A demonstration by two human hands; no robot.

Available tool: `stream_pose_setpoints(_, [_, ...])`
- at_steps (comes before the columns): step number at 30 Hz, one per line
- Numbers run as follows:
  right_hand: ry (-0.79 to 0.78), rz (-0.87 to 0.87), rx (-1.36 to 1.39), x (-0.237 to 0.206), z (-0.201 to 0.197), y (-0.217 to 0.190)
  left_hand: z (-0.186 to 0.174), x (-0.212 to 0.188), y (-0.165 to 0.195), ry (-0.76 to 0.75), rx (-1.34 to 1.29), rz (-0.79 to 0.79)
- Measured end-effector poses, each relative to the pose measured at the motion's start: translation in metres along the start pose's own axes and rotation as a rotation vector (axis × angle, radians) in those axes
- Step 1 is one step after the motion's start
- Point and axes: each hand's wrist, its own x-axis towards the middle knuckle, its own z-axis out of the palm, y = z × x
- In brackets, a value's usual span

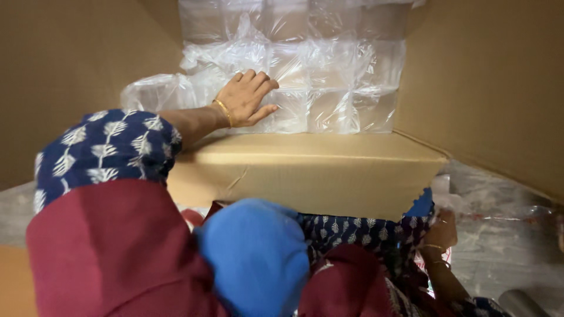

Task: The person sits on the floor and packs clear plastic containers into plastic bags, twisting the bags closed. The person places the bagged containers into a large cardboard box and arranges them inside, continuing with more containers.

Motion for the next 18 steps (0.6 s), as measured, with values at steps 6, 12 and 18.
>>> stream_pose_setpoints(6, [-0.007,0.017,0.402,0.007,0.004,0.000,-0.011,0.011,0.022,0.039,0.166,-0.454])
stream_pose_setpoints(12, [0.092,0.158,0.198,-0.001,0.003,0.001,-0.016,0.016,0.044,-0.056,-0.220,-1.050])
stream_pose_setpoints(18, [0.102,0.002,0.000,-0.002,0.002,-0.002,-0.008,0.012,0.029,0.129,-0.581,-0.981])
